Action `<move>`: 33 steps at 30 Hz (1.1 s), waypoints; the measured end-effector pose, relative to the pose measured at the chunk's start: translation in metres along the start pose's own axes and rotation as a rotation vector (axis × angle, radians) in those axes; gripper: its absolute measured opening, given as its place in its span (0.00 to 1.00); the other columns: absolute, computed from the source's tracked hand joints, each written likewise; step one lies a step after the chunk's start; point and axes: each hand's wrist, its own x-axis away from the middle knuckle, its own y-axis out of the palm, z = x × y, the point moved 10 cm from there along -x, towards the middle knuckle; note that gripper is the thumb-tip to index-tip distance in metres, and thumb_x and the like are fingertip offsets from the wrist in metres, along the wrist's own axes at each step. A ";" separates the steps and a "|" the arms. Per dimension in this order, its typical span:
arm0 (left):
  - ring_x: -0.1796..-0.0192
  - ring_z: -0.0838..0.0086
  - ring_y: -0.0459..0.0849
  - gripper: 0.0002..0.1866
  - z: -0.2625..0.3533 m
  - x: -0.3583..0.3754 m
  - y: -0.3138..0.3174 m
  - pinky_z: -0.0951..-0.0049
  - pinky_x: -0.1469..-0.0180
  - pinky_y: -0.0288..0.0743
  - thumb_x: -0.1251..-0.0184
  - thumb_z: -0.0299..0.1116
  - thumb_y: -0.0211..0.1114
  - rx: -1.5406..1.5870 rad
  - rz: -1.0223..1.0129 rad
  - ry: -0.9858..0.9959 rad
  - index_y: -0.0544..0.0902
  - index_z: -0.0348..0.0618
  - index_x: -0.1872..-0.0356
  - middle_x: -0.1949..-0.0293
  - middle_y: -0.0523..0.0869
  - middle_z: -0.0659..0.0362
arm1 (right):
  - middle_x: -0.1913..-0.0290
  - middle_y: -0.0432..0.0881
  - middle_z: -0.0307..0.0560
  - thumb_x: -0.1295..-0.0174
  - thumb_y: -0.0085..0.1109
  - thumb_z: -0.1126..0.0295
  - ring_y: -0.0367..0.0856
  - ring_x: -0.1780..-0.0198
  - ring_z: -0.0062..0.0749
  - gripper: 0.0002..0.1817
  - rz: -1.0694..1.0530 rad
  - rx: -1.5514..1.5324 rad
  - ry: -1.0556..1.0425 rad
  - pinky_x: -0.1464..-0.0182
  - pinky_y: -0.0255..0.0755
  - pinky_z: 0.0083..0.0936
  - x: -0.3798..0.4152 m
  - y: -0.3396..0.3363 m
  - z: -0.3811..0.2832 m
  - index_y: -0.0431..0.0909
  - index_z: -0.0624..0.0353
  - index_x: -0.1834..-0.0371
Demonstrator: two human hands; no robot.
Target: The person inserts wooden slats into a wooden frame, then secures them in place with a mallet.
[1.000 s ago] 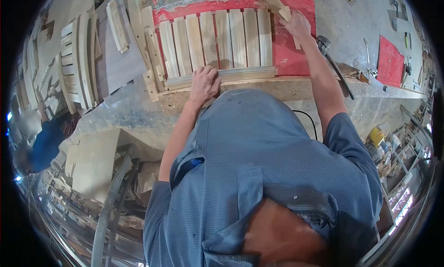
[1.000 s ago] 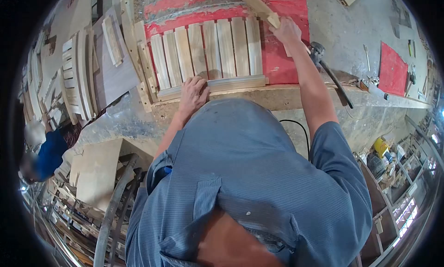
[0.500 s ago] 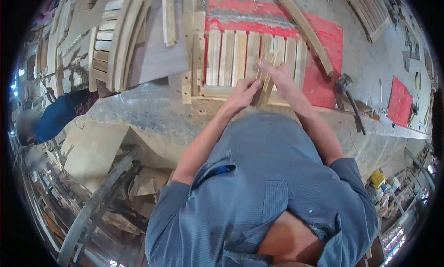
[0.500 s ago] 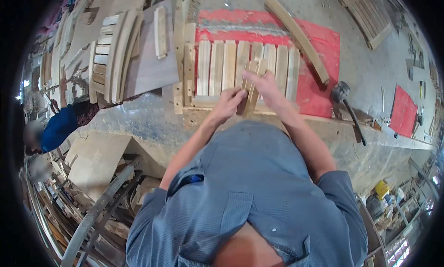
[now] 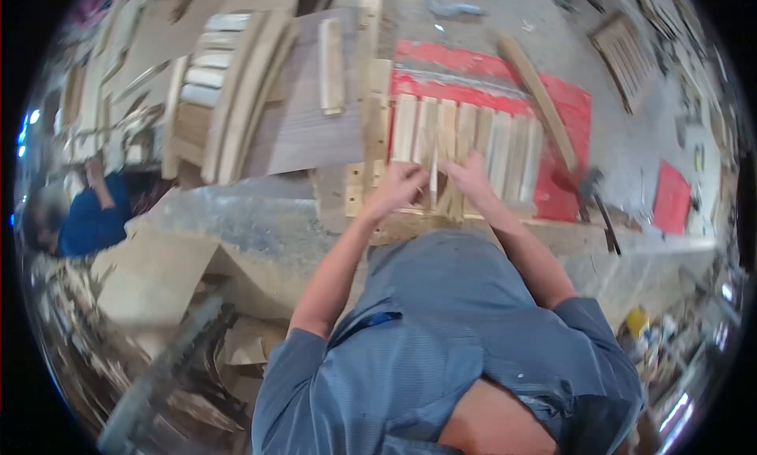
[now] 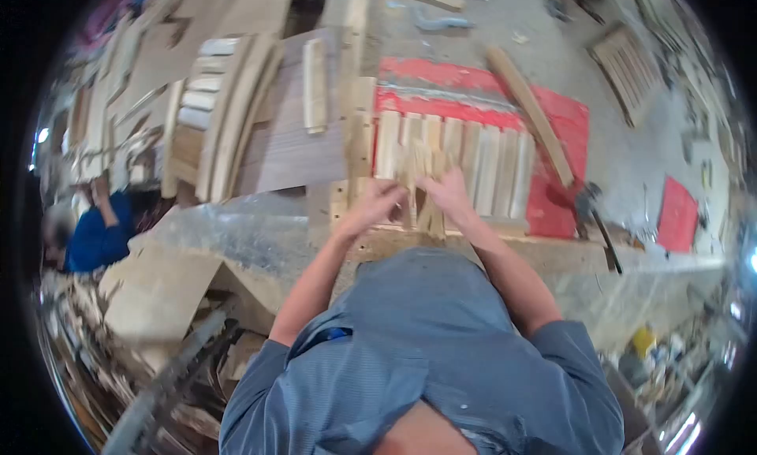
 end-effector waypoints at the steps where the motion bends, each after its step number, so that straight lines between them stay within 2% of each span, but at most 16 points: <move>1: 0.76 0.71 0.85 0.15 -0.004 -0.010 -0.015 0.68 0.72 0.79 0.30 0.36 0.63 -0.082 0.062 -0.004 0.84 0.32 0.70 0.78 0.84 0.54 | 0.68 0.86 0.56 0.45 0.66 0.66 0.86 0.65 0.38 0.17 0.008 0.137 0.128 0.58 0.81 0.35 -0.016 -0.009 0.016 0.82 0.73 0.62; 3: 0.76 0.64 0.87 0.15 -0.021 -0.041 -0.032 0.61 0.70 0.81 0.31 0.36 0.61 -0.175 0.123 0.003 0.84 0.32 0.70 0.78 0.85 0.48 | 0.70 0.86 0.61 0.47 0.65 0.64 0.88 0.65 0.45 0.18 0.021 0.263 0.253 0.59 0.81 0.38 -0.047 -0.015 0.036 0.82 0.73 0.66; 5: 0.71 0.52 0.89 0.12 -0.020 -0.065 -0.046 0.53 0.65 0.82 0.33 0.32 0.59 -0.869 0.376 0.268 0.85 0.32 0.71 0.75 0.86 0.41 | 0.71 0.85 0.68 0.50 0.63 0.62 0.88 0.64 0.61 0.18 0.183 0.543 0.234 0.59 0.81 0.48 -0.073 -0.022 0.053 0.83 0.71 0.71; 6: 0.66 0.45 0.88 0.09 -0.010 -0.063 -0.044 0.47 0.60 0.82 0.38 0.30 0.61 -0.810 0.401 0.167 0.86 0.36 0.71 0.73 0.86 0.41 | 0.71 0.85 0.68 0.50 0.63 0.62 0.88 0.64 0.61 0.18 0.198 0.543 0.215 0.59 0.81 0.48 -0.081 -0.019 0.071 0.83 0.71 0.71; 8: 0.65 0.48 0.88 0.11 -0.049 -0.086 -0.028 0.49 0.61 0.81 0.41 0.35 0.64 -0.796 0.181 0.108 0.86 0.37 0.69 0.70 0.87 0.40 | 0.68 0.85 0.71 0.50 0.61 0.60 0.86 0.60 0.68 0.20 0.155 0.690 0.152 0.57 0.80 0.53 -0.094 -0.005 0.096 0.84 0.71 0.69; 9: 0.65 0.50 0.89 0.09 -0.075 -0.095 -0.014 0.50 0.62 0.81 0.42 0.36 0.65 -0.887 0.101 0.106 0.87 0.42 0.71 0.71 0.88 0.46 | 0.66 0.85 0.70 0.49 0.61 0.57 0.86 0.59 0.67 0.22 0.082 0.732 0.257 0.55 0.80 0.54 -0.084 0.000 0.091 0.85 0.70 0.64; 11: 0.65 0.53 0.89 0.09 -0.068 -0.095 -0.012 0.50 0.63 0.82 0.42 0.39 0.67 -1.095 0.297 0.195 0.89 0.46 0.72 0.70 0.89 0.51 | 0.61 0.87 0.68 0.45 0.61 0.55 0.86 0.54 0.65 0.26 0.156 0.629 0.194 0.51 0.80 0.55 -0.079 0.006 0.069 0.83 0.63 0.49; 13: 0.64 0.53 0.90 0.10 -0.039 -0.092 -0.022 0.49 0.61 0.82 0.46 0.40 0.67 -1.057 0.232 0.008 0.89 0.46 0.74 0.72 0.88 0.50 | 0.62 0.87 0.68 0.47 0.62 0.58 0.86 0.54 0.64 0.23 0.140 0.737 0.413 0.51 0.80 0.53 -0.077 0.011 0.072 0.84 0.65 0.54; 17: 0.60 0.56 0.89 0.07 0.027 -0.123 -0.036 0.50 0.59 0.81 0.43 0.36 0.65 -0.979 0.335 0.234 0.86 0.46 0.70 0.68 0.87 0.49 | 0.65 0.87 0.68 0.50 0.63 0.61 0.87 0.58 0.63 0.17 0.163 0.787 0.317 0.55 0.81 0.52 -0.067 0.017 0.030 0.87 0.66 0.67; 19: 0.45 0.59 0.82 0.17 0.094 -0.111 -0.016 0.54 0.48 0.73 0.43 0.33 0.64 -1.178 0.383 0.734 0.80 0.45 0.50 0.53 0.83 0.52 | 0.65 0.86 0.68 0.51 0.63 0.62 0.87 0.59 0.63 0.17 0.135 0.759 0.324 0.55 0.81 0.51 -0.072 0.017 0.037 0.87 0.67 0.68; 20: 0.41 0.61 0.74 0.18 0.084 -0.129 -0.013 0.57 0.43 0.64 0.45 0.32 0.63 -1.234 0.255 0.678 0.78 0.47 0.50 0.48 0.77 0.55 | 0.66 0.86 0.68 0.53 0.64 0.63 0.87 0.59 0.63 0.16 0.105 0.732 0.351 0.55 0.81 0.51 -0.072 0.018 0.046 0.87 0.67 0.68; 27: 0.46 0.61 0.76 0.15 0.073 -0.140 -0.023 0.54 0.46 0.64 0.41 0.33 0.62 -1.086 0.273 0.793 0.79 0.47 0.52 0.53 0.78 0.55 | 0.63 0.86 0.70 0.54 0.65 0.63 0.87 0.56 0.64 0.19 0.097 0.804 0.372 0.51 0.81 0.50 -0.081 0.010 0.070 0.86 0.70 0.65; 30: 0.35 0.54 0.75 0.15 0.071 -0.158 -0.020 0.40 0.40 0.67 0.35 0.37 0.60 -1.288 0.257 0.650 0.82 0.48 0.49 0.43 0.80 0.52 | 0.65 0.88 0.62 0.49 0.66 0.58 0.88 0.59 0.60 0.21 -0.053 0.632 0.354 0.53 0.80 0.48 -0.066 0.018 0.093 0.87 0.62 0.58; 31: 0.31 0.52 0.73 0.18 0.085 -0.156 -0.016 0.35 0.37 0.66 0.34 0.39 0.59 -1.361 0.332 0.706 0.82 0.48 0.45 0.37 0.80 0.50 | 0.67 0.87 0.59 0.45 0.65 0.57 0.87 0.61 0.54 0.20 -0.066 0.550 0.376 0.55 0.79 0.45 -0.054 0.018 0.092 0.86 0.61 0.56; 32: 0.30 0.49 0.75 0.22 0.089 -0.164 -0.013 0.35 0.34 0.67 0.34 0.39 0.59 -1.324 0.095 0.541 0.81 0.48 0.39 0.37 0.81 0.47 | 0.68 0.86 0.55 0.42 0.65 0.56 0.86 0.64 0.48 0.20 -0.045 0.451 0.396 0.58 0.79 0.43 -0.051 0.016 0.076 0.86 0.60 0.54; 33: 0.38 0.50 0.80 0.20 0.073 -0.176 -0.008 0.42 0.40 0.72 0.37 0.39 0.61 -1.190 0.048 0.500 0.84 0.48 0.45 0.47 0.85 0.47 | 0.69 0.86 0.52 0.38 0.64 0.55 0.85 0.67 0.41 0.20 -0.006 0.371 0.444 0.60 0.78 0.40 -0.045 0.006 0.066 0.85 0.59 0.52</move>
